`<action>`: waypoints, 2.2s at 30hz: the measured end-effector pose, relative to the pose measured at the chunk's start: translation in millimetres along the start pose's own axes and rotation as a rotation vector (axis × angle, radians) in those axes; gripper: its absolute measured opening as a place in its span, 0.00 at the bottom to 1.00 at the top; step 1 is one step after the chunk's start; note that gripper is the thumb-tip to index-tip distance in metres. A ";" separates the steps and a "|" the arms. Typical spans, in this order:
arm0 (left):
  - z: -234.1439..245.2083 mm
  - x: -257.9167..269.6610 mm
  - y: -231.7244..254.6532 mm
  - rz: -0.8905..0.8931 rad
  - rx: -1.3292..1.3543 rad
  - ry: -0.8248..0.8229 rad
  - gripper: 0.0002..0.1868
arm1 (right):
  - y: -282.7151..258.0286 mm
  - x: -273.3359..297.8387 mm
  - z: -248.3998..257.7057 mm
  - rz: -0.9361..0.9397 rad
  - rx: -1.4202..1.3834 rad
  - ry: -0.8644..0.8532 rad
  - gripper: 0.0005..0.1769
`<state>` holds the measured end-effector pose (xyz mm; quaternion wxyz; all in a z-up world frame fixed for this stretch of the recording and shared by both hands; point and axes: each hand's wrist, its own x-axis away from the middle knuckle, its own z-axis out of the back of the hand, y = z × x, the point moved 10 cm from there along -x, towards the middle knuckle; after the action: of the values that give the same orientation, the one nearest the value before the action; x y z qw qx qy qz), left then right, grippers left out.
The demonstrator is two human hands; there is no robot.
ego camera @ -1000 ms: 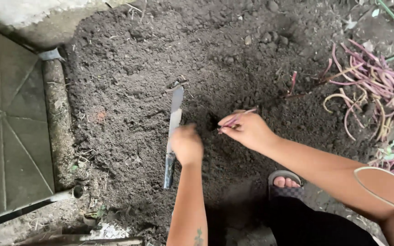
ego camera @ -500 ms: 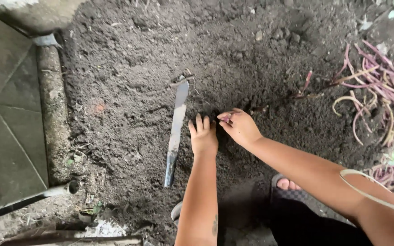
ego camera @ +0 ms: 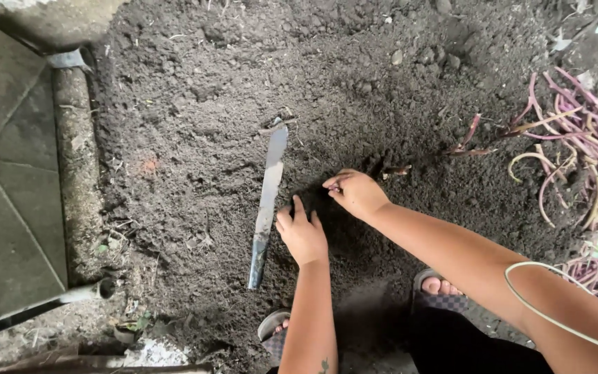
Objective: Digging small holes in the soil and planting vine cuttings by hand and with a tool.
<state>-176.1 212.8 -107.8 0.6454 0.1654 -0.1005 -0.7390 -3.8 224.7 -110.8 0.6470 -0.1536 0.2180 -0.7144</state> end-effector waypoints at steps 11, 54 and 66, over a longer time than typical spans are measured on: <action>-7.7 -75.8 34.3 -0.165 0.160 -0.249 0.20 | 13.2 -7.0 -19.1 -0.139 0.114 -0.185 0.15; -60.7 -36.5 16.9 0.032 0.309 -0.251 0.13 | -12.1 7.1 23.3 0.236 0.251 0.178 0.33; -2.3 -15.6 34.2 -0.324 0.173 -0.179 0.41 | -8.2 65.7 38.4 -0.030 -0.102 -0.057 0.38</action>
<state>-142.0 223.3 -95.8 0.4899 0.1679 -0.1925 -0.8335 0.8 155.8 -77.8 0.6335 -0.2101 0.2332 -0.7072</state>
